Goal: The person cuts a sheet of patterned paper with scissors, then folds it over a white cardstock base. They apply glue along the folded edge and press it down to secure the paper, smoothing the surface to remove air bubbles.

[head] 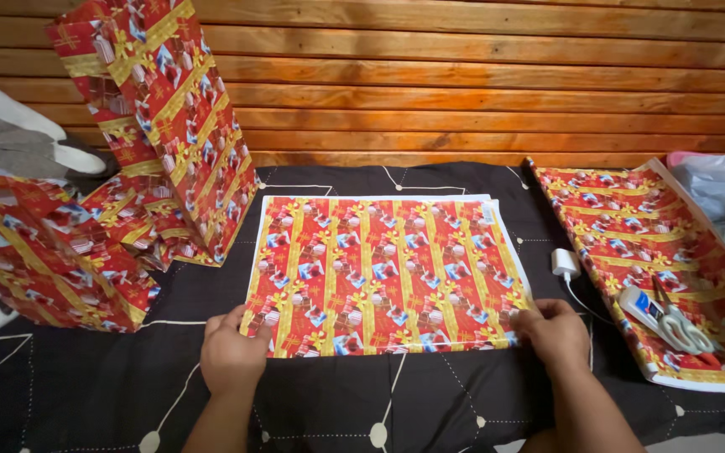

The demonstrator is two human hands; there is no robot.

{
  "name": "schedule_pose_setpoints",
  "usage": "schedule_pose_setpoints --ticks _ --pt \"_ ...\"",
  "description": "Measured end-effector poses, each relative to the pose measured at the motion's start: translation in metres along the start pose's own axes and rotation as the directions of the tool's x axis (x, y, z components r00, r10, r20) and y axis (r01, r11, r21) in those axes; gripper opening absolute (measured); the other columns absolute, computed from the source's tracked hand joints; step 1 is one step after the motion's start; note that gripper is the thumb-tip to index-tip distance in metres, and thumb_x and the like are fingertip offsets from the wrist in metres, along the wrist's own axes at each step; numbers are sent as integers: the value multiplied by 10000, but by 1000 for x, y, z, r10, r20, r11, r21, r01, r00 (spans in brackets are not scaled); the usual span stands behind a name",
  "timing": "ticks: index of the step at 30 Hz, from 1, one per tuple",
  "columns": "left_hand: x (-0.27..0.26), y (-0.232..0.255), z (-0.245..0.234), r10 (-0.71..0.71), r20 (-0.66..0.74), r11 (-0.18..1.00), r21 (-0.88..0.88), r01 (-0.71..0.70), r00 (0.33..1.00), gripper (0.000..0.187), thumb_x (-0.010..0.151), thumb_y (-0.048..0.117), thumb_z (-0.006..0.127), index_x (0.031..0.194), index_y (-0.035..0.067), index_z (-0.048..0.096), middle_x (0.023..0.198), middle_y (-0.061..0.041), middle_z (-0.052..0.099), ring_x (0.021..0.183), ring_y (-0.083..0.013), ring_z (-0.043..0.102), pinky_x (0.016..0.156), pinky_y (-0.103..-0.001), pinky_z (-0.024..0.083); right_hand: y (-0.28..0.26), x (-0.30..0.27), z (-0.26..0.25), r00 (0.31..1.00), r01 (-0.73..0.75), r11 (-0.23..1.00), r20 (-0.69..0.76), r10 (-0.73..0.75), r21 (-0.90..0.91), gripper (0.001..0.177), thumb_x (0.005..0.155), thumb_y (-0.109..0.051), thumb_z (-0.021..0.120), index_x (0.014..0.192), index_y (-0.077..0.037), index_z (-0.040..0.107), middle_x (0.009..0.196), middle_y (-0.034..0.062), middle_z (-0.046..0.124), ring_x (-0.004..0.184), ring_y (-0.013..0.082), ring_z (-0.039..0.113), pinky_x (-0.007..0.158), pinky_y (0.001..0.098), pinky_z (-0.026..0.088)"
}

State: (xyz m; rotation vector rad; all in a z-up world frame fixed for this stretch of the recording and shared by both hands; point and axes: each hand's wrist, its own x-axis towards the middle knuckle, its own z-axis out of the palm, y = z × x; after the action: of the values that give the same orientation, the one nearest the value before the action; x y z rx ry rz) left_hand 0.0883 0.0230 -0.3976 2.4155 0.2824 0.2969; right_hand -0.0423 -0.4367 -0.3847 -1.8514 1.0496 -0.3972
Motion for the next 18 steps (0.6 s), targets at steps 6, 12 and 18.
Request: schedule_pose_setpoints --ticks 6,12,18 --pt "-4 -2 1 4 -10 1000 -8 -4 1000 566 736 345 804 1255 135 724 1222 -88 667 1057 -311 677 900 -418 537 -1 4 5 994 77 997 -78 -76 8 498 776 -45 799 1237 -1 617 781 122 722 592 197 650 531 339 516" --pt "-5 -9 5 38 -79 999 -35 -41 996 506 837 377 727 1272 119 722 1228 -113 676 1097 -330 660 934 -424 520 -26 3 -5 994 97 988 43 -103 116 256 895 -47 670 1143 6 704 774 109 738 587 164 659 535 321 530" --pt "-3 -18 6 6 -47 973 -231 -16 999 602 870 354 693 1402 81 619 1138 -96 732 1034 -290 686 922 -410 521 -28 22 -26 970 196 947 -189 -150 254 220 940 -50 673 1155 -4 679 762 89 642 555 157 563 476 330 456"
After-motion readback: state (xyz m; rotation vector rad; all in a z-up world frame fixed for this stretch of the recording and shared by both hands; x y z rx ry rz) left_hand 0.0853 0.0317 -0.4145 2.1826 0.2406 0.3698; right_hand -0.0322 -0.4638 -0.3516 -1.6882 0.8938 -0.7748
